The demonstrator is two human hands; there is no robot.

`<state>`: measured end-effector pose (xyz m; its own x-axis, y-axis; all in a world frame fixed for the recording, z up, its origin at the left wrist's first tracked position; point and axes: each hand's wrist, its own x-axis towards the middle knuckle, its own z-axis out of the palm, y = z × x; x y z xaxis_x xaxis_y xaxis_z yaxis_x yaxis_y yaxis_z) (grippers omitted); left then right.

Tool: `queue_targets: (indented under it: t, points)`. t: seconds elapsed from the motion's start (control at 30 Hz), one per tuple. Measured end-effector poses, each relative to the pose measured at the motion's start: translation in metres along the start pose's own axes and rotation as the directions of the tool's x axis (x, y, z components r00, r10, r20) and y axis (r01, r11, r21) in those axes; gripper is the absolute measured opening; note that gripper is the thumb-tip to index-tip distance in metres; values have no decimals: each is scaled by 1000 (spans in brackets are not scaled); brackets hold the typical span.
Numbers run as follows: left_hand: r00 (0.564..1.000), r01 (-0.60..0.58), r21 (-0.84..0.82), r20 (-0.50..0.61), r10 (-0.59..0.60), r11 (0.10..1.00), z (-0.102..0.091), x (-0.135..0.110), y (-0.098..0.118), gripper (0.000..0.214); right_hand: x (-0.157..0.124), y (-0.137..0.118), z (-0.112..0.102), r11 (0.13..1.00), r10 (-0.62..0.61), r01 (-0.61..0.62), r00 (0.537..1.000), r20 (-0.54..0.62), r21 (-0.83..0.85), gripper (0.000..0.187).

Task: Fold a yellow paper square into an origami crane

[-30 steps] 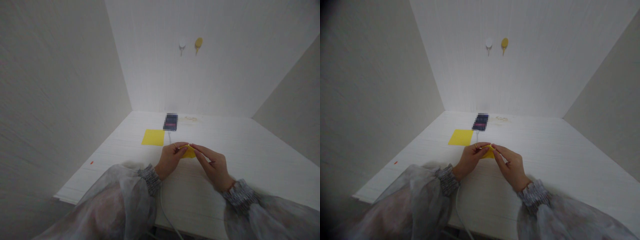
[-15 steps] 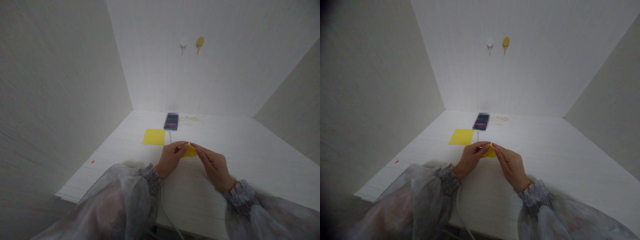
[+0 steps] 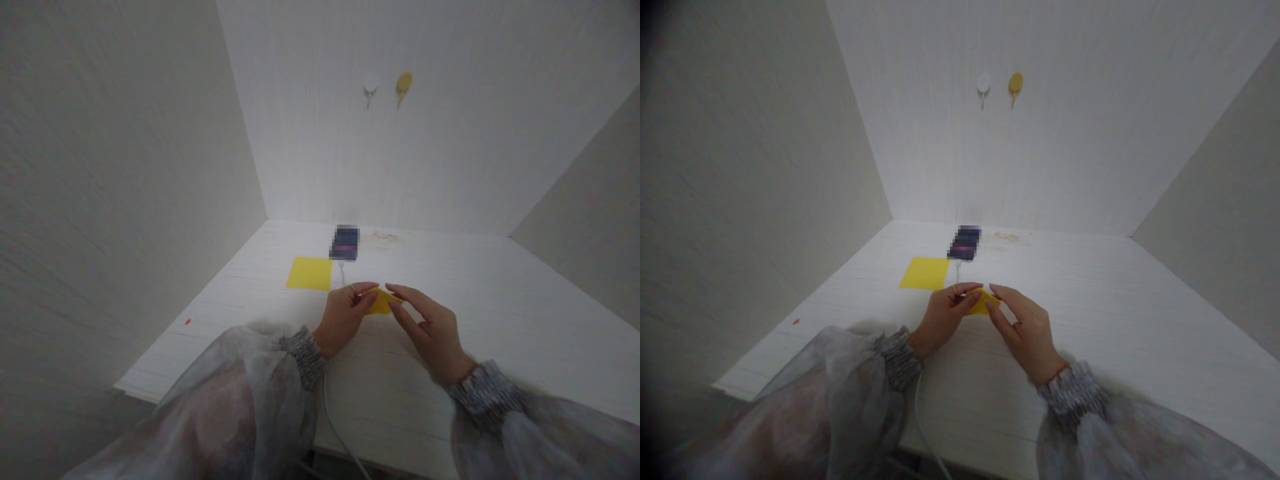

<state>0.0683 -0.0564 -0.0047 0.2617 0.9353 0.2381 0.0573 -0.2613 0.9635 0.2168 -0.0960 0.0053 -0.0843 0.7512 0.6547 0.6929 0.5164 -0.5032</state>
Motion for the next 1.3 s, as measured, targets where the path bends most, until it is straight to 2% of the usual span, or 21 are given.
queue_targets:
  t: [0.13, 0.4, 0.77, 0.93, 1.1, 1.17, 1.3]
  points:
    - [1000, -15, 7, 15, 15, 1000, 0, 0, 2, 31, 1, 0, 2, 997, -63, 63, 998, -14, -44, 23]
    - [1000, -15, -2, 13, 15, 1000, 0, 0, -2, 31, -1, 2, 1, 993, -101, 100, 995, -11, -64, 25]
    - [1000, -12, -19, 20, 13, 1000, 1, 0, 1, 31, -3, 1, 1, 998, -12, 11, 1000, 2, 64, 26]
    - [999, -28, 25, 24, 28, 999, 0, -1, 1, 32, -2, 0, 0, 999, 27, -28, 999, 36, 35, 30]
    - [996, -69, 71, 60, 65, 995, 1, -1, 3, 30, 2, 3, 4, 994, -70, 71, 997, 14, -82, 31]
    - [993, -85, 58, 91, 80, 995, 1, -2, 3, 29, 4, 5, 6, 991, -117, 116, 993, -1, -70, 23]
    - [996, -29, 62, 90, 24, 998, 1, -2, 3, 32, 5, 5, 9, 991, -133, 131, 991, -35, -35, 16]
